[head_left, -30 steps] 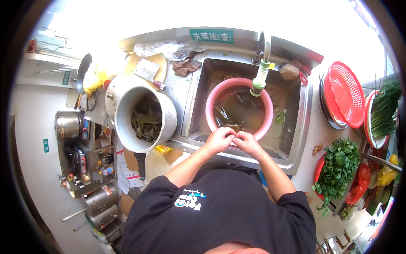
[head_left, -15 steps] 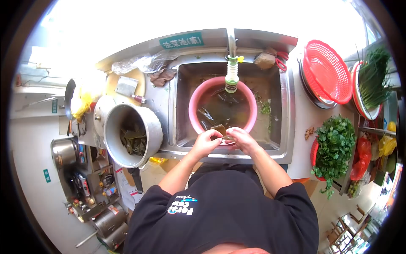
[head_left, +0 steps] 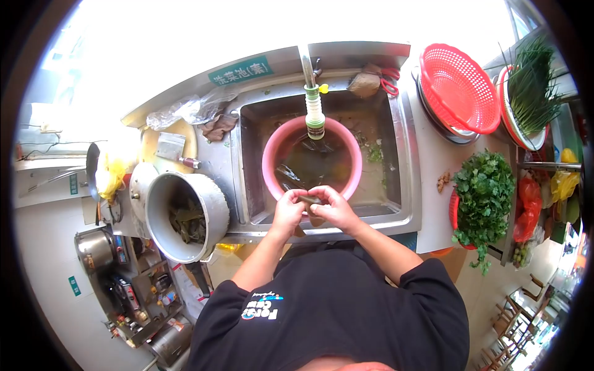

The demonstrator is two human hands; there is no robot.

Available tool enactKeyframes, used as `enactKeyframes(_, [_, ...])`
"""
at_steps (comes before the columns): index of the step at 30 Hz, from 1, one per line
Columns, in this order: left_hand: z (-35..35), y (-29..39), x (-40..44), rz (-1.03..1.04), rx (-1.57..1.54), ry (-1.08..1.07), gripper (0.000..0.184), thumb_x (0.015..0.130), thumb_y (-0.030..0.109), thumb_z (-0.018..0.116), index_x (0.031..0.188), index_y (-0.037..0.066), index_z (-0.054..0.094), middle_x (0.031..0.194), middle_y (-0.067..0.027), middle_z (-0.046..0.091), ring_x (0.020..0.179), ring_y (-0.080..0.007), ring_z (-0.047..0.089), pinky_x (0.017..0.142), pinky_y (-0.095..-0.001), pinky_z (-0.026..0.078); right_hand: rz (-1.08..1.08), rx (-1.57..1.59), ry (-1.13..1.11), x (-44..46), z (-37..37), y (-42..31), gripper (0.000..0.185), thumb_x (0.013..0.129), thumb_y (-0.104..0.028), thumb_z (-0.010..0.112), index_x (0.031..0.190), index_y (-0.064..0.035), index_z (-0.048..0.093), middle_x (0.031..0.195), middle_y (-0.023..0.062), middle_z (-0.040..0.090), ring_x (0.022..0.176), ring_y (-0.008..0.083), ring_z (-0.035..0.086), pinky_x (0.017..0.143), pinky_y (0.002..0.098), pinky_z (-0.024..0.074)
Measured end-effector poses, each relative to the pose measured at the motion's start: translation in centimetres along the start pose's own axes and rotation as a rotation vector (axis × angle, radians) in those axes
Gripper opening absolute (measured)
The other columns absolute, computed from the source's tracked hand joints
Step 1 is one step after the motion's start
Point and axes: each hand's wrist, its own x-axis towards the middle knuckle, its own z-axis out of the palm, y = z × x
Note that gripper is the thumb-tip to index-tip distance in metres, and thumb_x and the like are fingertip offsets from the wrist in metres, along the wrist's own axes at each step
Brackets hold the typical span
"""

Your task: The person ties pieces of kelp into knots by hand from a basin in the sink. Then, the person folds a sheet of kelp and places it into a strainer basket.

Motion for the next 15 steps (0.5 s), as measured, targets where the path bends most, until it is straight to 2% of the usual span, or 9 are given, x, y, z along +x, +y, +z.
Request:
enactKeyframes(1, [-0.8,-0.3,0.6,-0.025,0.061,-0.013,0.024,0.083,-0.005,0.057,0.107,-0.002,0.057,0.090,-0.0091,0.064,0.078,-0.0136,0.062,0.066,-0.0273,0.053,-0.041,-0.169,-0.039,0.1,-0.3,0.8,0.038,0.090,-0.006,0.060,0.126,-0.0006,0.052,0.113,0.0047,0.059,0.103,0.0096,0.055,0.089,0.0271,0.0479])
enactKeyframes(3, [-0.4,-0.8,0.7,0.088,-0.001,0.046,0.021,0.082,-0.007,0.056,0.102,-0.001,0.057,0.089,-0.0081,0.063,0.074,-0.0122,0.060,0.063,-0.0253,0.051,0.021,-0.024,-0.045,-0.3,-0.1,1.6,0.036,0.092,-0.010,0.059,0.126,-0.0004,0.053,0.111,0.0049,0.060,0.099,0.0083,0.056,0.088,0.0264,0.0481])
enactKeyframes(5, [-0.1,-0.9,0.6,0.105,-0.040,0.048,0.019,0.082,-0.005,0.057,0.100,0.001,0.057,0.087,-0.0064,0.062,0.072,-0.0119,0.059,0.063,-0.0247,0.050,0.012,-0.021,0.017,0.0,-0.4,1.9,0.037,0.094,-0.011,0.056,0.129,-0.0007,0.050,0.106,0.0052,0.062,0.095,0.0095,0.059,0.085,0.0269,0.0496])
enactKeyframes(7, [0.0,-1.2,0.5,0.119,-0.081,0.050,0.018,0.082,-0.004,0.059,0.098,0.003,0.056,0.085,-0.0046,0.061,0.070,-0.0116,0.058,0.062,-0.0242,0.049,0.230,0.221,0.098,0.0,-1.1,1.7,0.041,0.094,-0.009,0.053,0.133,-0.0015,0.045,0.104,0.0060,0.062,0.089,0.0121,0.061,0.083,0.0287,0.0516])
enactKeyframes(9, [0.0,-1.6,0.6,0.230,-0.049,0.012,0.018,0.081,-0.006,0.059,0.096,0.004,0.054,0.086,-0.0039,0.060,0.075,-0.0108,0.058,0.066,-0.0237,0.049,0.264,0.195,0.105,0.3,-1.8,1.5,0.041,0.094,-0.008,0.054,0.134,-0.0025,0.043,0.107,0.0073,0.061,0.085,0.0133,0.062,0.078,0.0299,0.0546])
enactKeyframes(12, [0.2,-1.6,0.3,0.198,-0.043,-0.026,0.019,0.082,-0.008,0.058,0.094,0.006,0.052,0.086,-0.0035,0.059,0.074,-0.0097,0.056,0.065,-0.0233,0.048,0.258,0.120,-0.011,0.8,-2.2,1.6,0.053,0.088,-0.002,0.057,0.138,-0.0060,0.042,0.105,0.0051,0.059,0.082,0.0105,0.061,0.062,0.0232,0.0538])
enactKeyframes(15, [0.0,-1.8,0.4,0.127,-0.028,-0.073,0.018,0.082,-0.008,0.055,0.094,0.006,0.052,0.086,-0.0043,0.059,0.072,-0.0098,0.055,0.061,-0.0239,0.047,0.237,0.017,-0.078,1.1,-2.4,1.2,0.053,0.086,0.000,0.058,0.137,-0.0060,0.044,0.098,0.0025,0.057,0.082,0.0110,0.061,0.064,0.0246,0.0553])
